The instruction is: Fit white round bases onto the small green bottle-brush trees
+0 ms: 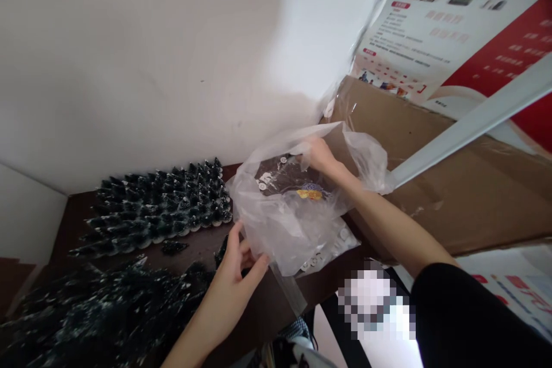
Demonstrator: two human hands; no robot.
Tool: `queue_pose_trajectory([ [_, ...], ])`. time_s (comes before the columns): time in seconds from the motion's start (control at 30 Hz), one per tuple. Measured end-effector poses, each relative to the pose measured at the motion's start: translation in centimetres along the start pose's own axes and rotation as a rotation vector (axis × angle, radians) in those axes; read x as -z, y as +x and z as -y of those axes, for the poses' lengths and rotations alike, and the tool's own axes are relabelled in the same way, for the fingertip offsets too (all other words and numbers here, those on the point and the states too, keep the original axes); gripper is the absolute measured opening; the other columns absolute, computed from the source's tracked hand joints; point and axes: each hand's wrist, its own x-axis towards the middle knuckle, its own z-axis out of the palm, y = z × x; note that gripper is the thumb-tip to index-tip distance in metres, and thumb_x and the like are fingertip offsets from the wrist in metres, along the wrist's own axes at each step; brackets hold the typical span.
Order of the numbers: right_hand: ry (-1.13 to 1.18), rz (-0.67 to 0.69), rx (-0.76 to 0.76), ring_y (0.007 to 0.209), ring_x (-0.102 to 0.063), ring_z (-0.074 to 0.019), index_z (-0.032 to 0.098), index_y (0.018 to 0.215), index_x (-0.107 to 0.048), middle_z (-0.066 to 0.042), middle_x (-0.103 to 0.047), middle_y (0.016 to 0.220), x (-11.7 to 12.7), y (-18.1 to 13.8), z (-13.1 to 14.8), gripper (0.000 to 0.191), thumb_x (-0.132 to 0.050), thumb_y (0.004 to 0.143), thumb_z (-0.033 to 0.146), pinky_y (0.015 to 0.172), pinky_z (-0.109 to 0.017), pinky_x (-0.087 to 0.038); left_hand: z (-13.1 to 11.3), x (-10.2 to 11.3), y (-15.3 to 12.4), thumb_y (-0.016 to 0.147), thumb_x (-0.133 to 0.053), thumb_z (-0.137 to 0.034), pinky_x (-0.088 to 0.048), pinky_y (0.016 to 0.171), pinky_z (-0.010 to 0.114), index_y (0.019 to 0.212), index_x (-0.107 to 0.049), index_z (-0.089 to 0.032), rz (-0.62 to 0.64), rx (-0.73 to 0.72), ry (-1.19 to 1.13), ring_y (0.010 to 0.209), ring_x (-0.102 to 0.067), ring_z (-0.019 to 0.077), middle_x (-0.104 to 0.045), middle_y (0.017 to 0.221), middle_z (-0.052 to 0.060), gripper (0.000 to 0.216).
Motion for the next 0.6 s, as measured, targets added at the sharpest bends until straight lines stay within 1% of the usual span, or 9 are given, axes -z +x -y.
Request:
queue_pose_trajectory([
  [0.13, 0.093, 0.004, 0.067, 0.1, -0.068, -0.0265, 0.024, 0.113, -0.072, -0.005, -0.076, 0.105, -0.3, -0.1, -0.5, 0.041, -0.073, 0.072, 0.019, 0.08, -0.027, -0.047, 0.0, -0.1, 0.0, 0.082, -0.072, -0.044, -0.041, 0.111, 0.047, 0.153, -0.014, -0.022, -0.001, 0.007, -0.015, 0.127, -0.058, 0.0308, -0.056, 0.142, 0.02, 0.095],
  [0.27, 0.287, -0.086, 0.046, 0.098, -0.069, -0.0257, 0.02, 0.108, -0.074, -0.004, -0.076, 0.101, -1.0, -0.3, -0.8, 0.037, -0.071, 0.071, 0.017, 0.084, -0.03, -0.048, -0.1, -0.4, 0.3, 0.081, -0.072, -0.04, -0.044, 0.108, 0.046, 0.152, -0.018, -0.022, -0.01, -0.004, -0.028, 0.121, -0.062, 0.0295, -0.059, 0.139, 0.019, 0.091],
  [0.37, 0.585, -0.093, 0.007, 0.097, -0.069, -0.0245, 0.017, 0.102, -0.073, -0.004, -0.075, 0.101, -0.9, -0.7, -0.6, 0.034, -0.073, 0.068, 0.022, 0.086, -0.031, -0.051, -0.2, -0.9, 0.6, 0.081, -0.072, -0.037, -0.047, 0.104, 0.043, 0.151, -0.019, -0.022, -0.06, -0.063, -0.038, 0.116, -0.064, 0.0283, -0.062, 0.133, 0.017, 0.089],
  [0.43, 0.843, -0.108, -0.074, 0.096, -0.068, -0.0238, 0.016, 0.103, -0.07, -0.005, -0.073, 0.106, -0.4, -1.5, 0.0, 0.04, -0.075, 0.066, 0.028, 0.084, -0.033, -0.054, -0.3, -1.4, 0.9, 0.08, -0.072, -0.036, -0.051, 0.098, 0.041, 0.151, -0.018, -0.023, -0.087, -0.103, -0.058, 0.112, -0.065, 0.0273, -0.063, 0.13, 0.016, 0.09],
  [0.5, 1.081, -0.11, -0.174, 0.093, -0.069, -0.0234, 0.017, 0.11, -0.065, -0.007, -0.071, 0.111, 0.4, -2.8, 1.0, 0.05, -0.077, 0.063, 0.031, 0.079, -0.034, -0.057, -0.5, -1.8, 1.3, 0.08, -0.072, -0.036, -0.054, 0.09, 0.039, 0.151, -0.017, -0.023, -0.079, -0.115, -0.089, 0.105, -0.067, 0.0262, -0.063, 0.13, 0.017, 0.091],
  [0.57, 1.285, -0.103, -0.252, 0.088, -0.069, -0.0224, 0.021, 0.118, -0.06, -0.008, -0.069, 0.115, 1.6, -4.6, 2.2, 0.058, -0.078, 0.064, 0.033, 0.072, -0.034, -0.059, -0.8, -2.2, 1.7, 0.079, -0.072, -0.036, -0.055, 0.084, 0.037, 0.15, -0.016, -0.022, -0.063, -0.107, -0.119, 0.099, -0.068, 0.025, -0.063, 0.129, 0.017, 0.091],
  [0.6, 1.377, -0.103, -0.288, 0.084, -0.069, -0.0215, 0.024, 0.118, -0.059, -0.007, -0.069, 0.114, 2.2, -5.6, 2.8, 0.06, -0.08, 0.063, 0.033, 0.067, -0.033, -0.059, -0.9, -2.3, 1.9, 0.079, -0.072, -0.036, -0.056, 0.082, 0.037, 0.149, -0.017, -0.021, -0.062, -0.105, -0.133, 0.096, -0.068, 0.0241, -0.063, 0.128, 0.017, 0.09],
])
